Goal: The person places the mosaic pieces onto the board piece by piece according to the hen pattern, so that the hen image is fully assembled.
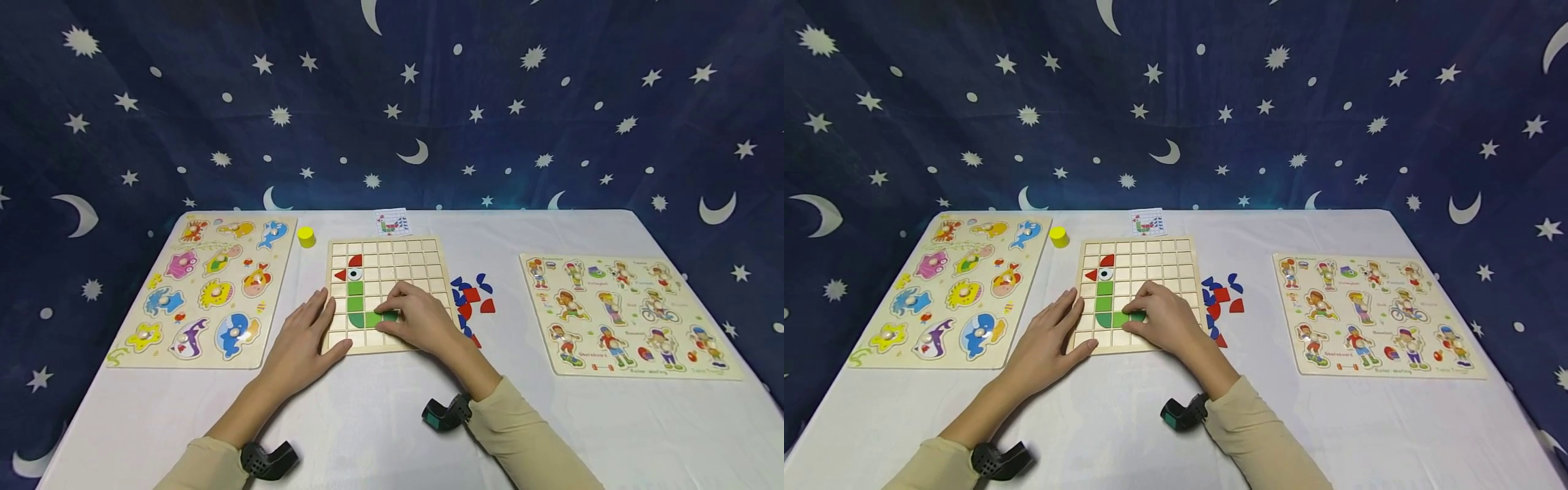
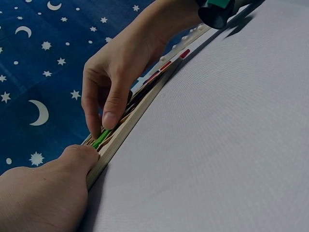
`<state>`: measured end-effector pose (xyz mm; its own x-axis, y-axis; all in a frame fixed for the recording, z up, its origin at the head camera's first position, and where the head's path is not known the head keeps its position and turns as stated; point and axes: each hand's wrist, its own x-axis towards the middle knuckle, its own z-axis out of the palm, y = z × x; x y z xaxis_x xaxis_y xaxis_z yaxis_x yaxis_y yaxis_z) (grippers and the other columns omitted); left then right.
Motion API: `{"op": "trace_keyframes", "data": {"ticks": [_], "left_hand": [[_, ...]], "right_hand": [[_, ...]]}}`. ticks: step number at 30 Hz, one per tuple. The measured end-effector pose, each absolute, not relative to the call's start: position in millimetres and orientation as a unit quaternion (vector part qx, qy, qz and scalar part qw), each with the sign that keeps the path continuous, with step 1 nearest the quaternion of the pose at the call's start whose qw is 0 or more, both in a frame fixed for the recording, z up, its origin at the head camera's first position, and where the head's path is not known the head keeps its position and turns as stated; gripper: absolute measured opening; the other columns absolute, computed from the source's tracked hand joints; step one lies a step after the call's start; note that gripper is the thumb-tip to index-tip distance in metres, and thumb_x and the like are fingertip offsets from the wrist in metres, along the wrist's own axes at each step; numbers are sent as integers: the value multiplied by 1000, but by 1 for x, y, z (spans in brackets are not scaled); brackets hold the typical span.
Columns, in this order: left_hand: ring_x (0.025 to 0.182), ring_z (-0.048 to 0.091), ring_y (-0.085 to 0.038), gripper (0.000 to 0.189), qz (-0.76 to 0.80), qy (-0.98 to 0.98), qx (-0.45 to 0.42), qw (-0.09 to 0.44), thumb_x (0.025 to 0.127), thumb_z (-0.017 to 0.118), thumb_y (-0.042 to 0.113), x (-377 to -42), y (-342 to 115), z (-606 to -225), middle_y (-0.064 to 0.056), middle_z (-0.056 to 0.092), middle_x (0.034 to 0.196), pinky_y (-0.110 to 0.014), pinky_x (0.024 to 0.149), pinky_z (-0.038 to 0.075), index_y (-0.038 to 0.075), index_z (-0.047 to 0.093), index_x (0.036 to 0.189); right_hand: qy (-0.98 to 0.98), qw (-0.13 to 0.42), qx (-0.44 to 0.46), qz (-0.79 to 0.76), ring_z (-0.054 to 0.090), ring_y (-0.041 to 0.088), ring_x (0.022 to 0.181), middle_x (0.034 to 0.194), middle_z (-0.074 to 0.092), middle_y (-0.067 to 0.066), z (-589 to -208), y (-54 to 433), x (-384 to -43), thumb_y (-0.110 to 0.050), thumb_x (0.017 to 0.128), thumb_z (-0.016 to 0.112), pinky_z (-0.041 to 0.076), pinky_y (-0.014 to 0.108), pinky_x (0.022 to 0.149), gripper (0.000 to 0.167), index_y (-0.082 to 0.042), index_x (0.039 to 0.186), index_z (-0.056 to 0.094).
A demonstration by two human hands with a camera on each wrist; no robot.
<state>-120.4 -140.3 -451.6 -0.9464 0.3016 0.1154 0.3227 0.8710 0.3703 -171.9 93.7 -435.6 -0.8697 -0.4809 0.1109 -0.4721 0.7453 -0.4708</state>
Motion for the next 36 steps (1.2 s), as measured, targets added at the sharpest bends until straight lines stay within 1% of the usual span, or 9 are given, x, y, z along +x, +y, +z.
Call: {"op": "trace_keyframes", "data": {"ticks": [6, 12, 15, 18, 20, 23, 30, 33, 36], "left_hand": [[143, 28, -30, 79, -194, -967, -160, 24, 87, 58, 53, -120, -140, -452, -14, 26, 156, -47, 115, 26, 3, 38, 145], [143, 27, -30, 78, -197, -966, -162, 27, 87, 59, 52, -120, -141, -452, -14, 26, 156, -47, 116, 25, 3, 38, 145], [143, 26, -29, 78, -199, -966, -165, 29, 87, 59, 52, -120, -141, -452, -15, 26, 156, -46, 116, 25, 3, 38, 145], [143, 27, -30, 78, -200, -965, -165, 33, 87, 59, 51, -120, -141, -453, -15, 27, 155, -46, 115, 25, 3, 39, 144], [143, 28, -30, 78, -199, -966, -164, 34, 87, 59, 51, -120, -142, -453, -15, 27, 155, -46, 115, 26, 2, 39, 144], [143, 27, -30, 78, -197, -966, -167, 34, 87, 59, 52, -120, -141, -454, -15, 27, 155, -46, 115, 26, 3, 39, 144], [143, 27, -29, 78, -199, -966, -165, 32, 87, 59, 52, -120, -140, -453, -14, 27, 155, -47, 115, 25, 3, 39, 144], [143, 27, -29, 78, -198, -966, -166, 34, 87, 59, 52, -121, -140, -453, -14, 27, 155, -46, 115, 25, 3, 39, 144], [143, 27, -29, 79, -198, -966, -166, 34, 87, 59, 52, -121, -140, -453, -14, 27, 156, -46, 115, 25, 3, 39, 144]], "right_hand": [[936, 30, -249, -248, 49, 4, 76, 96, 57, -11, -432, 96, -172, -42, 76, 77, 42, 21, 63, 29, -27, 101, 75], [927, 91, -248, -266, 51, 12, 82, 108, 56, -2, -414, 127, -187, -39, 78, 77, 45, 27, 72, 44, -24, 118, 68], [927, 129, -237, -261, 50, 20, 95, 119, 50, 5, -406, 154, -195, -34, 75, 80, 47, 36, 82, 61, -23, 131, 58], [931, 186, -211, -233, 41, 27, 111, 128, 40, 11, -400, 180, -197, -33, 70, 84, 44, 44, 92, 84, -24, 143, 44], [932, 223, -195, -209, 36, 29, 116, 132, 34, 13, -397, 192, -196, -34, 66, 86, 42, 46, 93, 98, -24, 148, 35], [930, 261, -183, -183, 33, 30, 112, 133, 29, 15, -395, 204, -194, -35, 61, 88, 42, 44, 89, 111, -21, 152, 26], [942, 243, -161, -169, 32, 33, 116, 137, 25, 16, -401, 208, -196, -40, 56, 88, 42, 49, 95, 117, -21, 152, 24], [948, 224, -140, -178, 32, 33, 117, 138, 25, 15, -403, 210, -198, -37, 59, 88, 43, 49, 94, 112, -22, 151, 26], [951, 203, -127, -194, 32, 33, 117, 136, 26, 15, -404, 213, -201, -33, 65, 87, 45, 46, 88, 104, -21, 151, 29]]}}
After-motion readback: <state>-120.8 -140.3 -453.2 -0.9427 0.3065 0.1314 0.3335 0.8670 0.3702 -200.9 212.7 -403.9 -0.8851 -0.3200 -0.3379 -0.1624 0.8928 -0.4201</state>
